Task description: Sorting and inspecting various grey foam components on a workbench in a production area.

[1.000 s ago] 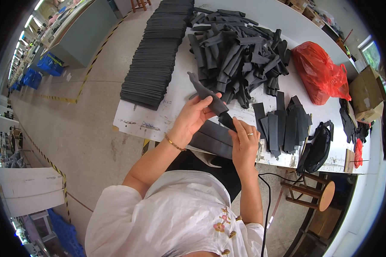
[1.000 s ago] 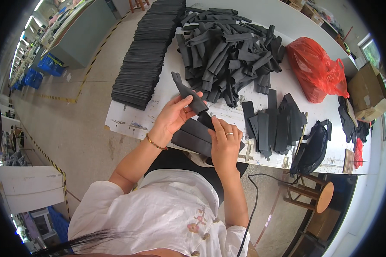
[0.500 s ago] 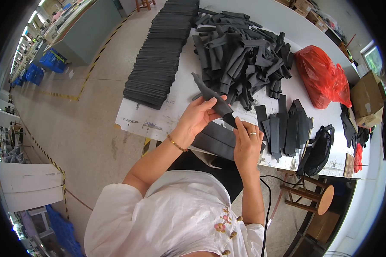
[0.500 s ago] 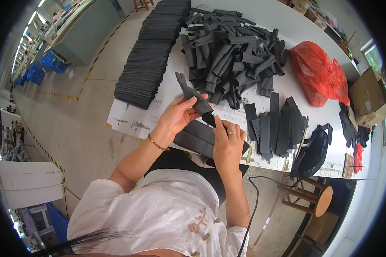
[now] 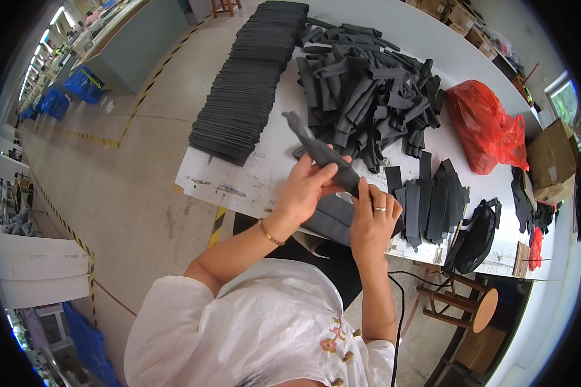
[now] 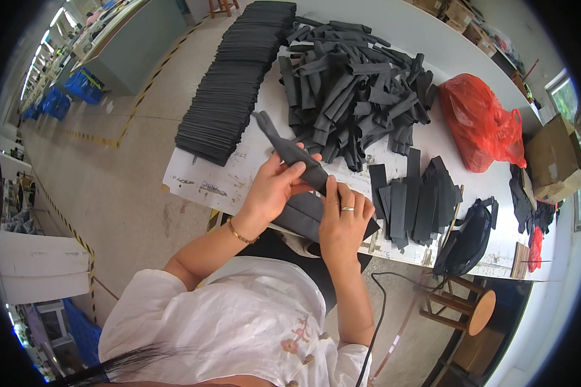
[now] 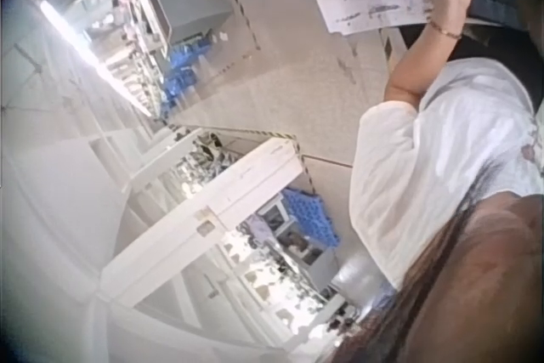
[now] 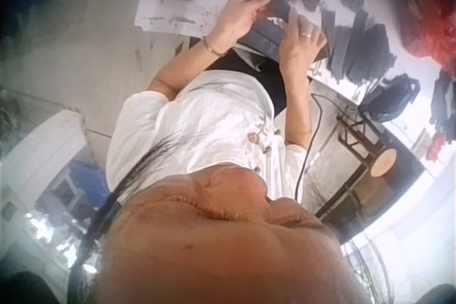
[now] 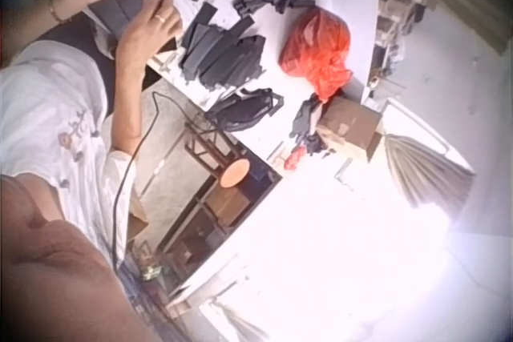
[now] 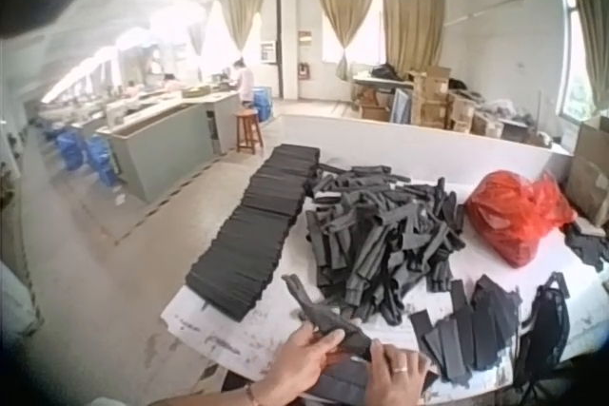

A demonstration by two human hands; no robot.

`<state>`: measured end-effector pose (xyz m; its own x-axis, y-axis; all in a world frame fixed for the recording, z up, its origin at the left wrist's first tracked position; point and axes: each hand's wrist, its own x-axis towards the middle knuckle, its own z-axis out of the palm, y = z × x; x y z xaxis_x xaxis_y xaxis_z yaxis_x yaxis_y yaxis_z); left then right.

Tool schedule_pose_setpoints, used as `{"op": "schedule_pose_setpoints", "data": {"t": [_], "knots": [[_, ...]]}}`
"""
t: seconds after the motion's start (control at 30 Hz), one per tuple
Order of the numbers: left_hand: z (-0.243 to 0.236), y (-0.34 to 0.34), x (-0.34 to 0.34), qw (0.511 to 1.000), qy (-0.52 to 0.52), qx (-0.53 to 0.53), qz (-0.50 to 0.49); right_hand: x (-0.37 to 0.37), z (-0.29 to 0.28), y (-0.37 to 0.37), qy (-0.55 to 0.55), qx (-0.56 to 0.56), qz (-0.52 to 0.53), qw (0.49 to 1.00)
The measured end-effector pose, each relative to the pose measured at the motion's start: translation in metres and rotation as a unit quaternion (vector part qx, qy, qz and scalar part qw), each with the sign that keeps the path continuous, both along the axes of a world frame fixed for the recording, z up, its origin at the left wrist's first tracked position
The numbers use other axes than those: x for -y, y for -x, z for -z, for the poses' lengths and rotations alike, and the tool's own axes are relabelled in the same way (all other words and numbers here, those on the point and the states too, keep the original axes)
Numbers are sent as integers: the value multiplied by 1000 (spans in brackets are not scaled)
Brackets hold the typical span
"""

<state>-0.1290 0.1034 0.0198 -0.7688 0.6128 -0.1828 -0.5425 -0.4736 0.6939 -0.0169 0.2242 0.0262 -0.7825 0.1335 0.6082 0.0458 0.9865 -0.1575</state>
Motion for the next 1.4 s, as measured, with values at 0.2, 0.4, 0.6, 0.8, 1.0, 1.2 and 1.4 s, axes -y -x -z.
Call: {"op": "schedule_pose_setpoints", "data": {"t": [0.2, 0.4, 0.6, 0.8, 1.0, 1.2, 1.4], "knots": [[-9, -18, -5, 993, -78, -88, -22, 16, 3, 6, 148, -58, -100, 982], [5, -7, -5, 986, -74, -148, -2, 15, 20, -9, 196, 10, -65, 978], [9, -21, -9, 993, -100, -58, 11, 21, 6, 11, 192, -2, -114, 975], [7, -22, -10, 990, -131, -26, 38, 17, 5, 2, 194, -25, -97, 976], [11, -20, -8, 993, -116, -6, 32, 22, -2, 3, 211, 13, -72, 975], [-5, 3, 2, 987, -157, 13, -17, -1, 1, -7, 161, 24, -143, 976], [-10, -10, -6, 982, -182, -54, -13, 0, -14, 1, 142, -48, -173, 973]]}}
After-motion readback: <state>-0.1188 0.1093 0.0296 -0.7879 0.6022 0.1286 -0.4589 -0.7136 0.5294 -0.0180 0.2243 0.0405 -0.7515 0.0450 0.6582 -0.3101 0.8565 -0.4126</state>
